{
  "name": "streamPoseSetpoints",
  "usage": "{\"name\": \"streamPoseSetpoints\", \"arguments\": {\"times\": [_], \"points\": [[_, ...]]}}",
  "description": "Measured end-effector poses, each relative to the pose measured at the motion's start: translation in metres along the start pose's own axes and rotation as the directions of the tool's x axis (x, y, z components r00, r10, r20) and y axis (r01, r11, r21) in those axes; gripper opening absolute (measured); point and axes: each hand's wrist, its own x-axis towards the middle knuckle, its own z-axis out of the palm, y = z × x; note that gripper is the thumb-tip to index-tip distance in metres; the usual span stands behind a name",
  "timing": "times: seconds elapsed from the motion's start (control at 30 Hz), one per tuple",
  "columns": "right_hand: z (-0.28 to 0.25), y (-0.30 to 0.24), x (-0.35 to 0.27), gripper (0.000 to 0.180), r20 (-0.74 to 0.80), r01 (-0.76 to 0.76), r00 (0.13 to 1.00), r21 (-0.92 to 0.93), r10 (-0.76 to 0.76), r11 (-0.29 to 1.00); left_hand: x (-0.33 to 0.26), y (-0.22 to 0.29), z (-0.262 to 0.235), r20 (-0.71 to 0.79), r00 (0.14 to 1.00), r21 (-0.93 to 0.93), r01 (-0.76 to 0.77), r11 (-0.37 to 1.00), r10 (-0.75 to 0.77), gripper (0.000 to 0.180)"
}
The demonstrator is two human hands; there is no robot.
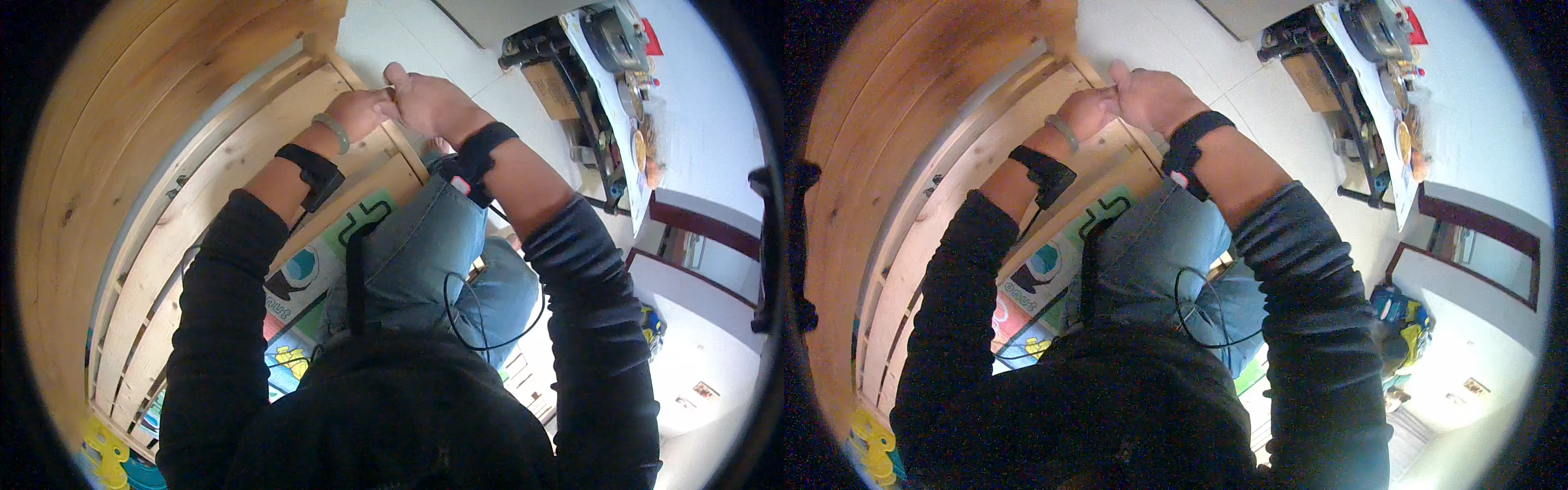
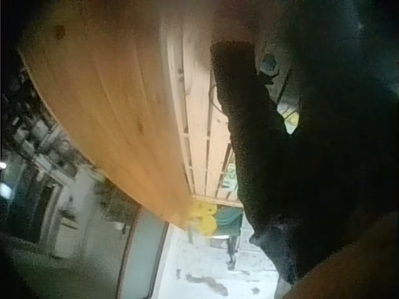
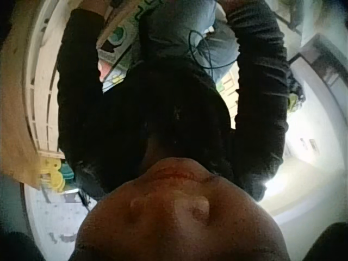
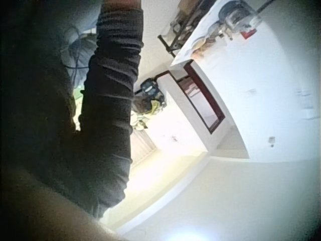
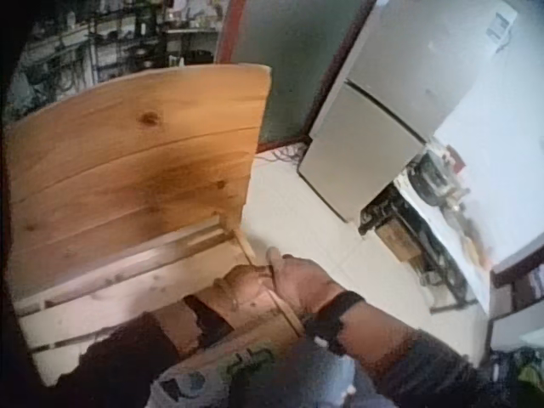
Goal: The person assembles a wooden frame by screwing slats together using a screwdriver. They work on the floor, positioning and fastening multiple wooden pieces to form a rectangular structure.
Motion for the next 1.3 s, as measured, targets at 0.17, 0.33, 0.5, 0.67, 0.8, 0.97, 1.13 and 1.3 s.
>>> {"name": "streamPoseSetpoints", "arguments": {"times": [0.17,0.33,0.5,0.67,0.8,0.97,1.13,1.3], "points": [[0.008,-0.001,0.002,0.032,-0.017,-0.122,0.992,-0.028,0.122,0.992,0.001,-0.003,0.005,-0.001,0.998,0.117,0.064,0.991,-0.065,0.032],[0.012,0.006,0.006,0.030,-0.087,0.087,0.991,-0.137,-0.099,0.987,0.011,-0.017,-0.006,0.032,0.999,0.000,0.044,0.999,-0.044,0.041],[0.008,0.014,-0.003,0.029,-0.125,0.207,0.963,-0.225,-0.239,0.952,0.015,-0.019,-0.012,0.126,0.992,-0.084,-0.014,0.996,0.024,0.037],[0.014,-0.002,-0.009,0.031,-0.085,-0.278,0.952,0.148,0.292,0.949,0.013,-0.010,-0.011,0.039,0.999,-0.020,0.031,0.999,-0.030,0.037],[0.011,-0.005,0.000,0.029,-0.104,-0.098,0.989,0.107,0.109,0.989,0.015,-0.016,-0.004,-0.008,0.998,0.052,0.059,0.997,-0.058,0.039],[0.004,0.003,-0.005,0.025,-0.136,0.219,0.964,-0.093,-0.231,0.971,0.016,-0.036,-0.005,0.137,0.990,-0.262,0.050,0.964,-0.014,0.045],[0.000,-0.004,-0.013,0.034,-0.019,-0.185,0.981,0.185,0.191,0.965,0.012,-0.020,-0.003,0.010,0.999,0.008,0.038,0.999,-0.038,0.034],[0.000,-0.007,-0.009,0.031,-0.141,-0.097,0.983,0.156,0.120,0.983,0.015,-0.004,-0.002,-0.009,0.992,0.069,0.127,0.989,-0.127,0.040]]}}
